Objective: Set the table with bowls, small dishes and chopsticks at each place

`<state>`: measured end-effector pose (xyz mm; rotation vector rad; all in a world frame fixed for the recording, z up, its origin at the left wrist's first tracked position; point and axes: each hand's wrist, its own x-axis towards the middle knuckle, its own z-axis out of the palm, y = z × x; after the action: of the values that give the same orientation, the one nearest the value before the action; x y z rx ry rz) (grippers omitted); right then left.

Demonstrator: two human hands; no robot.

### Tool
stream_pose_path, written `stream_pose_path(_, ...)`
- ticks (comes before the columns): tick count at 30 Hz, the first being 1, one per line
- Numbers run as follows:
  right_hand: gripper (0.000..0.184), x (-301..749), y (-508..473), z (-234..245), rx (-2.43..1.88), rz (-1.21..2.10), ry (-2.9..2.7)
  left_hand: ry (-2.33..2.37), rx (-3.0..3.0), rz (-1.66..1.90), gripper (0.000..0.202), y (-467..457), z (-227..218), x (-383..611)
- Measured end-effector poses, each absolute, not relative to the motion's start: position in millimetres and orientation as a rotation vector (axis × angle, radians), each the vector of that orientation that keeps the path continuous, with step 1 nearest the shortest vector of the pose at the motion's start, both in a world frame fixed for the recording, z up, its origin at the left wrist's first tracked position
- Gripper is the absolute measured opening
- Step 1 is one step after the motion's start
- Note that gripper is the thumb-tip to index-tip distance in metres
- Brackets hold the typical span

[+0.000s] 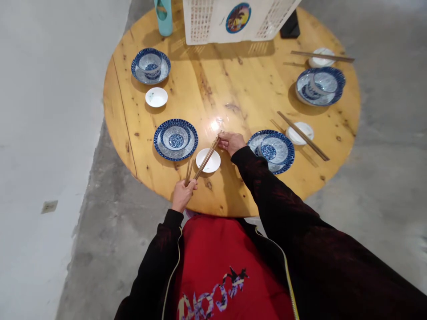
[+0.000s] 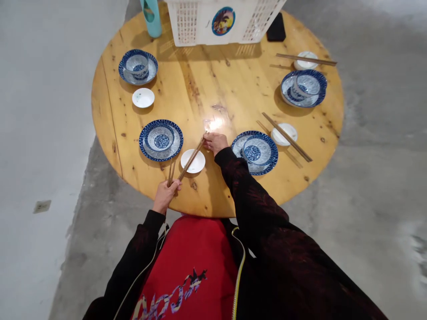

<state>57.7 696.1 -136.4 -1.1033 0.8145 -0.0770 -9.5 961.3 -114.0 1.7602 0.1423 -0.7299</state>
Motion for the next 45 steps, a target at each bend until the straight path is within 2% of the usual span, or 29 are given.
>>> stream_pose_path(11, 0.024, 63.6, 697.6, -139.4, -1.156, -0.06, 0.823, 0.09, 1.793, -0.769, 0.029, 958.9, -128.0, -15.1)
stream_pose_path(28, 0.016, 65.6, 701.7, -136.6, -1.218, -0.05, 0.857, 0.042, 1.905, -0.762, 0.043, 959.6, -132.5, -18.6)
stream_pose_path(34, 0.021, 64.7, 702.5, -136.0, -1.207, -0.063, 0.85, 0.053, 1.944, -0.766, 0.049, 961.7, -129.3, -15.7)
stream_pose_path(41, 0.023, 65.0, 704.0, -131.4, -1.194, -0.07, 0.851, 0.059, 1.9, -0.697, 0.044, 968.9, -132.7, -15.2)
stream_pose_path(45, 0.021, 58.3, 702.0, -132.9, -1.226, -0.124, 0.876, 0.134, 1.895, -0.631, 0.04, 979.1, -120.4, -15.4)
